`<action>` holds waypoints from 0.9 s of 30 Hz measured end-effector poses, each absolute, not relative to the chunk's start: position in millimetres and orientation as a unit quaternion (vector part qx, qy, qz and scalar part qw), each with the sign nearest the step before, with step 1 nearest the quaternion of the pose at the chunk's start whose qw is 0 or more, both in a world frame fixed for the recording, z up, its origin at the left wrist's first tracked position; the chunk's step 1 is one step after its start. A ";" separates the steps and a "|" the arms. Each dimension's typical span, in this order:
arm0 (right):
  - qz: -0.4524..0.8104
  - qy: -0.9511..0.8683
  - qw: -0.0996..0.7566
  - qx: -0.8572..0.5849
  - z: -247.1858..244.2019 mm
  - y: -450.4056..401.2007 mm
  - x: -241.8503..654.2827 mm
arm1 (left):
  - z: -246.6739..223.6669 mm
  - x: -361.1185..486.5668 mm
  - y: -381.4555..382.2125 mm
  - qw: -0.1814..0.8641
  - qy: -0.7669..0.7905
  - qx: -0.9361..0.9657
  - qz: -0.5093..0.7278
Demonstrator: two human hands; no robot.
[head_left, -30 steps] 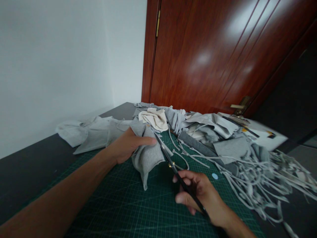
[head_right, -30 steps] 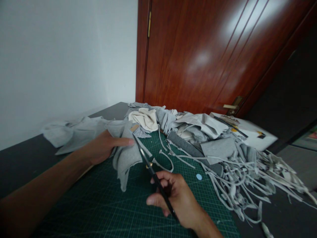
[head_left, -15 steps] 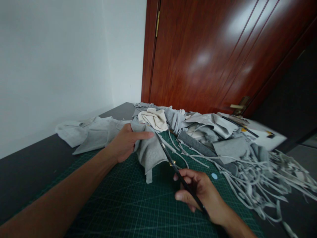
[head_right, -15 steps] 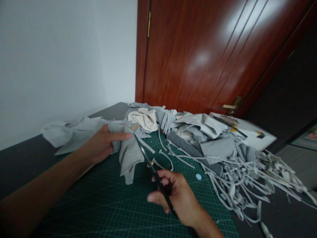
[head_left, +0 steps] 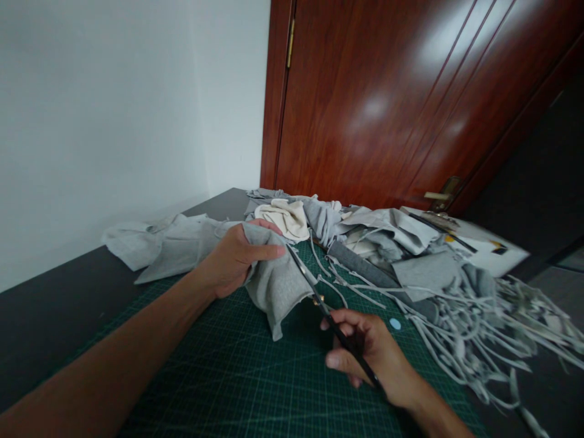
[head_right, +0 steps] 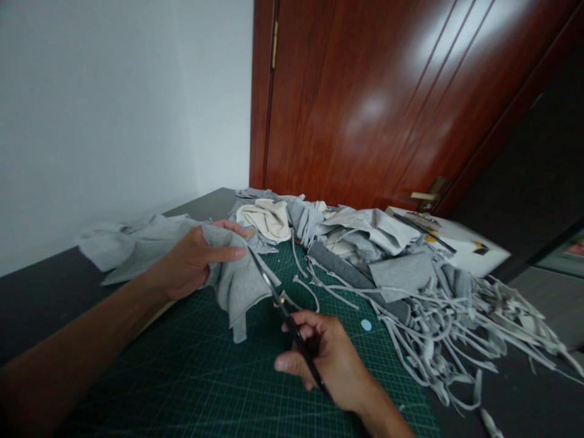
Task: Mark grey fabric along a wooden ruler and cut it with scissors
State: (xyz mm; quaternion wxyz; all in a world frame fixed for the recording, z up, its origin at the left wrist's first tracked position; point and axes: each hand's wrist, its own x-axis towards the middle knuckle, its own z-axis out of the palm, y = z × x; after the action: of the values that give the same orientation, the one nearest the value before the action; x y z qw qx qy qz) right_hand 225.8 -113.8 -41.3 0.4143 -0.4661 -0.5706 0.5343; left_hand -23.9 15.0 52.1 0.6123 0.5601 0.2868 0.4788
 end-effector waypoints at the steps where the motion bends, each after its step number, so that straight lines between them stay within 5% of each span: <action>1: 0.535 -0.573 0.411 -0.466 -42.2 -113.6 226.7 | 51.8 -24.1 15.2 0.612 0.289 0.561 0.478; 27: 0.586 -0.576 0.432 -0.371 -52.9 -114.9 229.1 | 47.3 -22.2 13.9 0.642 0.273 0.573 0.430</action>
State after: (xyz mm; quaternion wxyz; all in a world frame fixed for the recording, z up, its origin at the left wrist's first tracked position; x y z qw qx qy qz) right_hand 229.1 -114.9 -52.9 0.4322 -0.3709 -0.5762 0.5861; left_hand -22.2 13.9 47.3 0.6422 0.5731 0.2731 0.4296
